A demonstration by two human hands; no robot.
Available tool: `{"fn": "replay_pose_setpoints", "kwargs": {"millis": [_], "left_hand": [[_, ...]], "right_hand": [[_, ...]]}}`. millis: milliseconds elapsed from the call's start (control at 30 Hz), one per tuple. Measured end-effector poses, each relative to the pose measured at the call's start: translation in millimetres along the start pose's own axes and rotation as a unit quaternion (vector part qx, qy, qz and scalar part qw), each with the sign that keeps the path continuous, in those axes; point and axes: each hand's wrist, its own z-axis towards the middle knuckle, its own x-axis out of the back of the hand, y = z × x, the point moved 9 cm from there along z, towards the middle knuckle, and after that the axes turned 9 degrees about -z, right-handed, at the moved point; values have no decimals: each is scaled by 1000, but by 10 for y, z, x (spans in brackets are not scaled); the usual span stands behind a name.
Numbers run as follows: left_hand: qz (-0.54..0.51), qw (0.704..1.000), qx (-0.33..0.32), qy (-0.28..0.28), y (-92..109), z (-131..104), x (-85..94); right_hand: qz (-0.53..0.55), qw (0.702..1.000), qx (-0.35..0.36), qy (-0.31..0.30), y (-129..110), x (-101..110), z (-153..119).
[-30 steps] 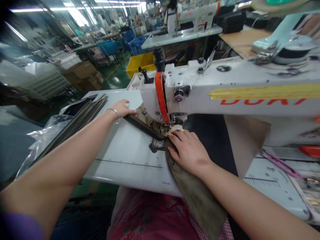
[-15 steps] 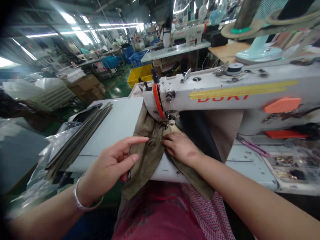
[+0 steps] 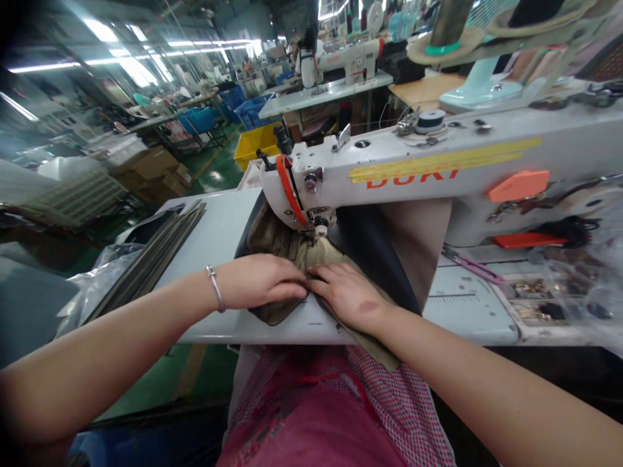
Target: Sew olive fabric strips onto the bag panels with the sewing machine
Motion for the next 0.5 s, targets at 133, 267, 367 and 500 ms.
{"fn": "replay_pose_setpoints", "kwargs": {"millis": [133, 267, 367, 500], "left_hand": [[8, 976, -146, 163, 412, -620, 254], [71, 941, -104, 313, 622, -1165, 282], [95, 961, -80, 248, 748, -1001, 38], [17, 986, 72, 152, 374, -477, -29]], "right_hand": [[14, 1000, 2, 18, -52, 199, -201], [-21, 996, -67, 63, 205, 680, -612], [-78, 953, -240, 165, 758, 1100, -970], [-19, 894, -402, 197, 1439, 1072, -1202]]}}
